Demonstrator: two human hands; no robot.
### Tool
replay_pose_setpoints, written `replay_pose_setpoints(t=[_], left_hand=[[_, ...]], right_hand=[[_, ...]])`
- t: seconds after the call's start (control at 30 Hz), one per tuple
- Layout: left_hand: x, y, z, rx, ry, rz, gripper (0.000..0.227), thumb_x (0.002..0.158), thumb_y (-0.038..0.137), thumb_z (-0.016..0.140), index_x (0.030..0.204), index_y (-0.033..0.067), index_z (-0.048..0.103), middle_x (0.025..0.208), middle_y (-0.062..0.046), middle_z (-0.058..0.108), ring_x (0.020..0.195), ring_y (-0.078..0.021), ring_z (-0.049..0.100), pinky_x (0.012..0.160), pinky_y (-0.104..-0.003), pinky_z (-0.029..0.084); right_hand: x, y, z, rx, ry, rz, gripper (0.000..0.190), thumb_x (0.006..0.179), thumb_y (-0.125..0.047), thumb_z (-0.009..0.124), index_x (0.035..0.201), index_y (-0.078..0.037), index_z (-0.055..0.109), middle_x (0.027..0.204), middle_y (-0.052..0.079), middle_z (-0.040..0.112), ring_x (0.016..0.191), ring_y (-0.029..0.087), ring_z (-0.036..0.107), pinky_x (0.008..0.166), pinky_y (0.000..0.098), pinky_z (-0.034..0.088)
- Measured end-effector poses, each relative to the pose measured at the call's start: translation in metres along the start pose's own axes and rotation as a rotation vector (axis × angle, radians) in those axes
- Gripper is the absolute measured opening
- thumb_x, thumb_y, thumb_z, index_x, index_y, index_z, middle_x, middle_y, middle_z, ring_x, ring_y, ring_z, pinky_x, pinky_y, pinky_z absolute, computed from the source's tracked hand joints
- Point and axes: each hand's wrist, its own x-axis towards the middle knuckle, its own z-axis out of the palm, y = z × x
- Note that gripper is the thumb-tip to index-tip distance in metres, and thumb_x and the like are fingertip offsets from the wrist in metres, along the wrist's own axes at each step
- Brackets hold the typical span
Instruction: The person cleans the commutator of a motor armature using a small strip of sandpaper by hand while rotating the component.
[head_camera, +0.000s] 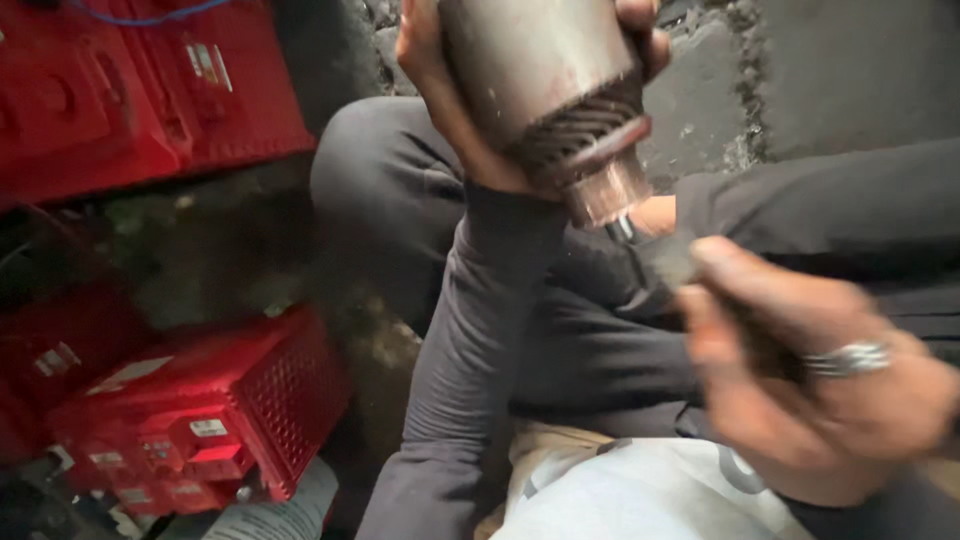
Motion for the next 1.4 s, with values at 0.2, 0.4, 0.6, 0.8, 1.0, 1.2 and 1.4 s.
replay_pose_setpoints(t=[0.2,0.4,0.6,0.8,1.0,1.2,1.4], left_hand=[[0.006,-0.013,0.012,-0.086,-0.041,0.141,0.082,0.103,0.070,0.045,0.131,-0.0063,0.047,0.116,-0.022,0.060,0.103,-0.0345,0.065,0.088,-0.047,0.064],[0.006,-0.028,0.022,-0.102,0.061,0.176,0.095,0.097,0.081,0.047,0.137,-0.0059,0.045,0.122,-0.023,0.059,0.110,-0.0351,0.065,0.099,-0.048,0.061],[0.012,-0.027,0.011,-0.205,-0.273,0.035,0.105,0.093,0.092,0.044,0.133,-0.0051,0.053,0.124,-0.022,0.066,0.112,-0.0294,0.068,0.092,-0.041,0.063],[0.004,-0.022,0.014,0.252,0.137,0.173,0.090,0.103,0.079,0.051,0.140,-0.0025,0.046,0.123,-0.027,0.064,0.111,-0.0391,0.068,0.085,-0.051,0.064],[0.011,-0.021,0.011,0.177,0.221,0.142,0.064,0.105,0.059,0.059,0.140,0.0064,0.047,0.123,-0.017,0.064,0.112,-0.0384,0.070,0.089,-0.050,0.065],[0.005,-0.021,0.007,0.304,0.209,0.152,0.062,0.111,0.051,0.060,0.137,-0.0046,0.051,0.119,-0.023,0.065,0.109,-0.0375,0.070,0.086,-0.051,0.064],[0.005,-0.018,0.007,0.317,0.225,0.153,0.062,0.109,0.050,0.061,0.135,-0.0059,0.052,0.117,-0.026,0.068,0.108,-0.0359,0.071,0.087,-0.051,0.065]], right_hand=[[0.002,0.014,-0.004,0.520,0.162,0.566,0.036,0.102,-0.008,0.061,0.134,0.001,0.049,0.066,0.010,0.057,0.048,0.007,0.051,0.043,0.0227,0.040],[0.007,0.029,0.008,1.102,0.096,0.688,0.029,0.102,-0.011,0.054,0.129,0.001,0.053,0.084,0.014,0.070,0.044,0.007,0.044,0.032,0.0210,0.035],[-0.002,0.034,0.000,1.225,0.201,0.575,0.020,0.104,-0.003,0.061,0.124,-0.001,0.059,0.070,0.007,0.058,0.046,0.007,0.048,0.038,0.0219,0.039],[-0.001,0.028,-0.001,0.667,0.142,0.540,0.019,0.104,-0.002,0.064,0.122,0.000,0.060,0.078,0.005,0.062,0.057,0.007,0.054,0.044,0.0216,0.040],[0.004,0.020,0.010,0.048,0.078,0.094,0.025,0.104,0.000,0.071,0.127,0.005,0.062,0.097,0.018,0.072,0.081,0.019,0.072,0.074,0.0294,0.056],[0.011,0.025,0.016,0.005,0.093,0.106,0.018,0.108,-0.002,0.070,0.124,0.004,0.063,0.100,0.015,0.073,0.083,0.019,0.074,0.074,0.0277,0.057],[0.011,0.027,0.013,-0.255,0.060,0.001,0.011,0.104,-0.006,0.079,0.109,-0.001,0.070,0.075,0.011,0.068,0.059,0.022,0.065,0.058,0.0317,0.049]])
